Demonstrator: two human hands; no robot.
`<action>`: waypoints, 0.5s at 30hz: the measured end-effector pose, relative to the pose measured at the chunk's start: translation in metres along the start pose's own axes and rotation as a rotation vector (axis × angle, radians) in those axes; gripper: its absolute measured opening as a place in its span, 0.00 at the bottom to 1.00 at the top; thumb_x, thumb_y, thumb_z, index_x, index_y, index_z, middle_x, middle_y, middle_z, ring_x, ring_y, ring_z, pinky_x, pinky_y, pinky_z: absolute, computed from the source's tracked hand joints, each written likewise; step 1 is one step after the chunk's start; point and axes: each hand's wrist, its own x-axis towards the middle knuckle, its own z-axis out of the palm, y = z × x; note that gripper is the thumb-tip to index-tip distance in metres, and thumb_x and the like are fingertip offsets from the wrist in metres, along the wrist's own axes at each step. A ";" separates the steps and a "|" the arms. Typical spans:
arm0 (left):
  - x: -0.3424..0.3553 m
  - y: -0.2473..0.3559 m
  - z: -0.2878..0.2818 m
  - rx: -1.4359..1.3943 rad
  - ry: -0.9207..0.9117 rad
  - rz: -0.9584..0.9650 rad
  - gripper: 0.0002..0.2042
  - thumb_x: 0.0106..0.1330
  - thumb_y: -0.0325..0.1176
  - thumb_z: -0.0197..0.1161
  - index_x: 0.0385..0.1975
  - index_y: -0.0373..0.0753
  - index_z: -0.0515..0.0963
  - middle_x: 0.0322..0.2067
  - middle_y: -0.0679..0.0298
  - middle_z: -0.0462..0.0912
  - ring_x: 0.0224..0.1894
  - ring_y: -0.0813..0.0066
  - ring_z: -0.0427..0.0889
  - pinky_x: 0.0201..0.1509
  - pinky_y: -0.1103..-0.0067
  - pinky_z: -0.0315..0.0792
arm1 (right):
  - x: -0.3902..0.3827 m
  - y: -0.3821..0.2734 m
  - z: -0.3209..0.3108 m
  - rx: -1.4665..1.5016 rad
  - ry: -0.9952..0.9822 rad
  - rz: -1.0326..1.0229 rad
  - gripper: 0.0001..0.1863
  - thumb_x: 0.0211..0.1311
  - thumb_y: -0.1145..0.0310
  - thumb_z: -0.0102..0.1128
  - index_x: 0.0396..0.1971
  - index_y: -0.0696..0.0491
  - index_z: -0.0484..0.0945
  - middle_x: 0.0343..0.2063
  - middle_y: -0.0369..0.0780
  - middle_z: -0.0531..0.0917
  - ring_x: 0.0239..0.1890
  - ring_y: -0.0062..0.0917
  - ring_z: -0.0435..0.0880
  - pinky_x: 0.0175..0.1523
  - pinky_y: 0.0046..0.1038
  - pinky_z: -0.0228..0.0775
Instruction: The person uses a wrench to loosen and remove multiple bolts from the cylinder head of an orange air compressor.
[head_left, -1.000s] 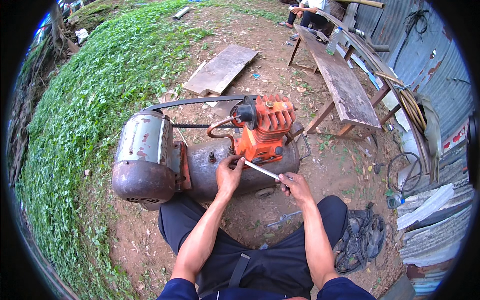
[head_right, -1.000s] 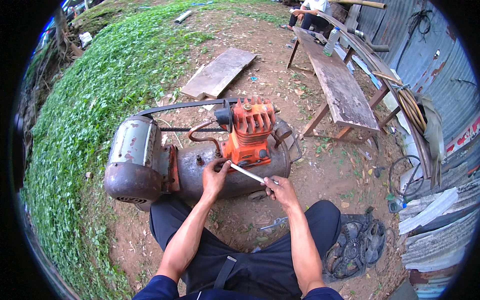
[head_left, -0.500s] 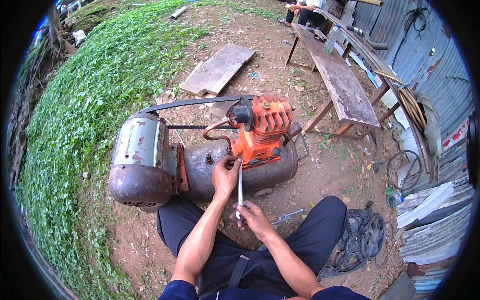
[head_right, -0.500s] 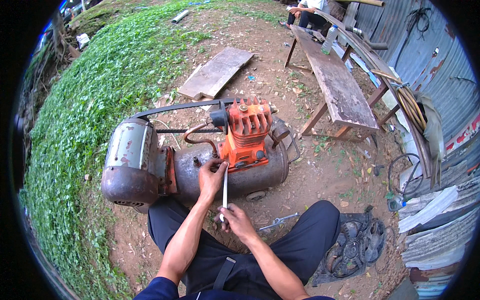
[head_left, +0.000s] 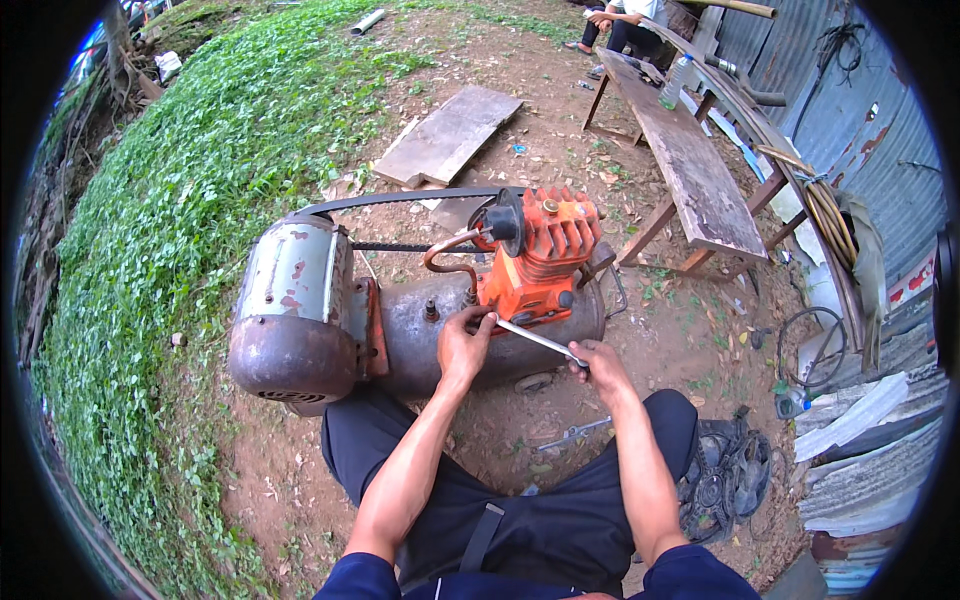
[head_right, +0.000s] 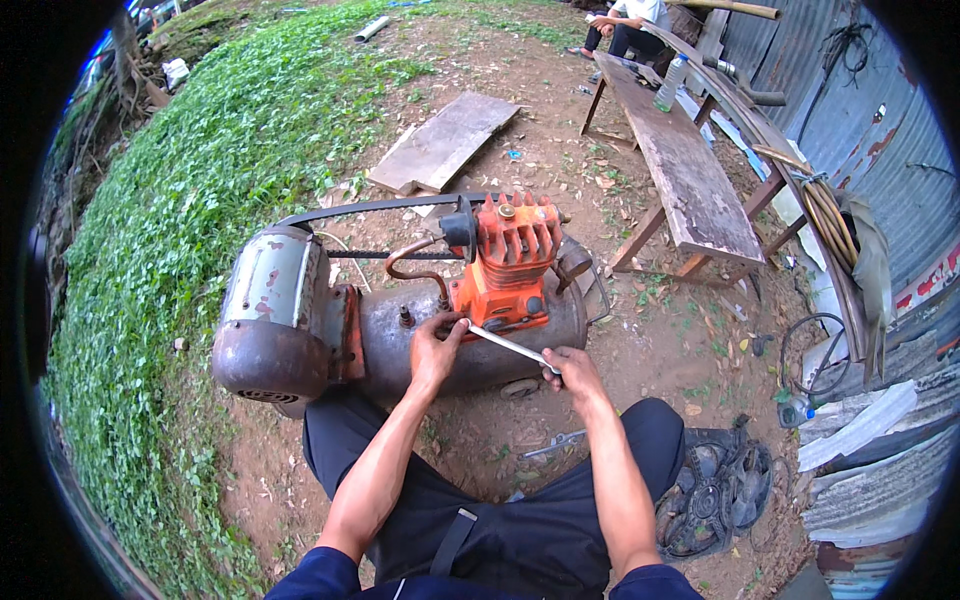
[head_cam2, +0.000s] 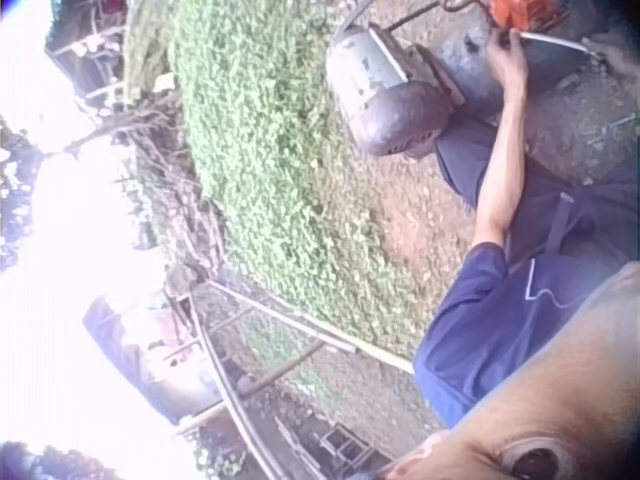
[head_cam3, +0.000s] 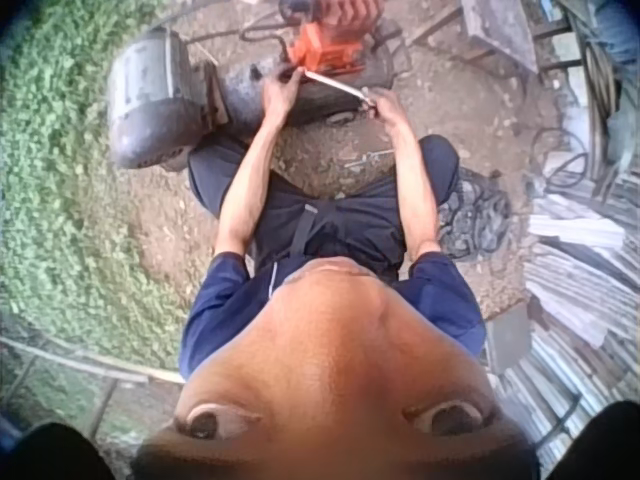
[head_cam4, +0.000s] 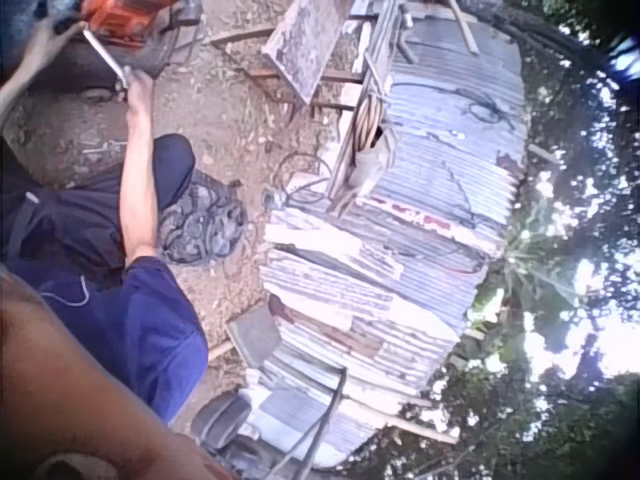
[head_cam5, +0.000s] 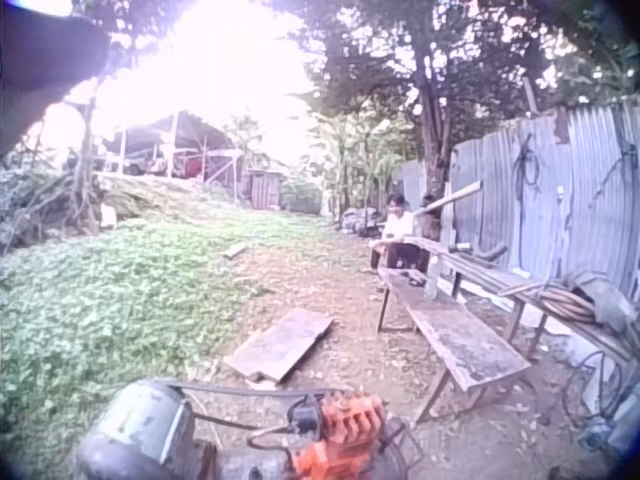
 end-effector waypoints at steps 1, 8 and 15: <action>0.000 -0.001 0.000 -0.017 -0.005 -0.001 0.13 0.61 0.39 0.66 0.40 0.39 0.84 0.31 0.57 0.84 0.31 0.68 0.83 0.38 0.74 0.75 | 0.001 -0.007 0.001 -0.068 -0.005 -0.011 0.15 0.67 0.56 0.58 0.28 0.52 0.75 0.17 0.31 0.73 0.18 0.13 0.69 0.23 0.17 0.60; -0.002 0.007 0.000 -0.199 -0.045 -0.065 0.13 0.62 0.38 0.66 0.39 0.35 0.83 0.31 0.58 0.84 0.30 0.73 0.82 0.36 0.75 0.75 | -0.041 -0.006 0.025 0.133 0.033 -0.110 0.14 0.69 0.58 0.56 0.27 0.51 0.72 0.18 0.33 0.76 0.19 0.14 0.71 0.24 0.18 0.63; 0.001 -0.007 0.006 -0.071 0.062 0.045 0.12 0.60 0.39 0.67 0.37 0.36 0.83 0.28 0.58 0.83 0.26 0.72 0.81 0.34 0.74 0.74 | -0.076 0.030 0.084 0.274 -0.069 -0.002 0.09 0.69 0.64 0.55 0.40 0.55 0.74 0.26 0.38 0.81 0.22 0.16 0.74 0.26 0.19 0.68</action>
